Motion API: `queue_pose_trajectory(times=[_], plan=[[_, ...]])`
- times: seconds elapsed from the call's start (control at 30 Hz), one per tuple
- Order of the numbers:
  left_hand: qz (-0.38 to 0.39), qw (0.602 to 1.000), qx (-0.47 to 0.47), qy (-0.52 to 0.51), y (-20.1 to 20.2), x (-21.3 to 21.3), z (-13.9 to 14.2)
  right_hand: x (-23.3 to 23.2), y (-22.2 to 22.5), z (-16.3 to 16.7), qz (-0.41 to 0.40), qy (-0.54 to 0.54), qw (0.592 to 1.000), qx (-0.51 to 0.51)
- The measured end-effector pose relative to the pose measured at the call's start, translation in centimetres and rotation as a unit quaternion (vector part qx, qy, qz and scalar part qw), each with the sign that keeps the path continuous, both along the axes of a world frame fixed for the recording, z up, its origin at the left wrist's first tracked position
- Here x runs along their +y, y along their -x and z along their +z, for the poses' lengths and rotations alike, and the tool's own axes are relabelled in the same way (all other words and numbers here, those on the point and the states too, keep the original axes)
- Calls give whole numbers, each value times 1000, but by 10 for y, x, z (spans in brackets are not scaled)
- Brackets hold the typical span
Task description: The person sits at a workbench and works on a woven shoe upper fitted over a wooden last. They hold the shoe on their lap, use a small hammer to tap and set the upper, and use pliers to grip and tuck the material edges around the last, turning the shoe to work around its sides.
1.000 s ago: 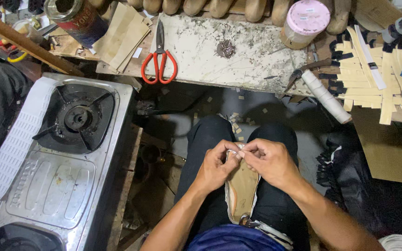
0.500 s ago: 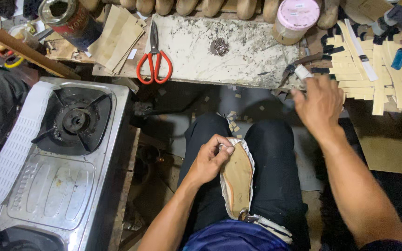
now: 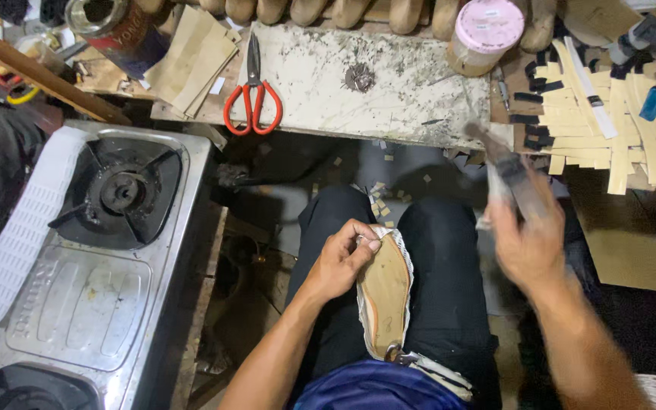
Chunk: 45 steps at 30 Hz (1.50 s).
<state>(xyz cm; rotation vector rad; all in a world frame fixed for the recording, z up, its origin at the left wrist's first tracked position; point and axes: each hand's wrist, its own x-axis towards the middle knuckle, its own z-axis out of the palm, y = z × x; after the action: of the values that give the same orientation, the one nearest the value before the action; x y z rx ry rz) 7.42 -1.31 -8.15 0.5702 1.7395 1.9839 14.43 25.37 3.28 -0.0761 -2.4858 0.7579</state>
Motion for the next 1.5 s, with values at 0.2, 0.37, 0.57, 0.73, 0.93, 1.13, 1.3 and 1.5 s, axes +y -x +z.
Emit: queue_pose_trajectory(times=[0.2, 0.37, 0.57, 0.73, 0.93, 1.13, 1.3, 1.5], plan=[[-26, 1000, 5, -10, -3, 7, -5, -53, -88, -58, 76, -6, 995, -60], [-29, 999, 30, 20, -8, 11, 1, -67, -117, -29, 66, 279, 954, -89], [-40, 999, -1, 37, -10, 18, 2, -75, -110, -30, 30, 95, 992, -82], [-25, 999, 23, 31, -11, 13, -4, -75, -117, -36, 118, 372, 920, -15], [-4, 999, 17, 47, -7, 11, -9, -77, -95, -49, -59, 296, 916, -264], [-7, 998, -65, -11, -27, 5, -10, -39, -44, -15, -36, 169, 977, -124], [21, 982, -159, -96, -42, 21, -8, 5, 40, 1, -66, -132, 988, -46], [75, 978, -148, -130, -36, 18, -8, 23, 78, 5, -90, -311, 943, -80]])
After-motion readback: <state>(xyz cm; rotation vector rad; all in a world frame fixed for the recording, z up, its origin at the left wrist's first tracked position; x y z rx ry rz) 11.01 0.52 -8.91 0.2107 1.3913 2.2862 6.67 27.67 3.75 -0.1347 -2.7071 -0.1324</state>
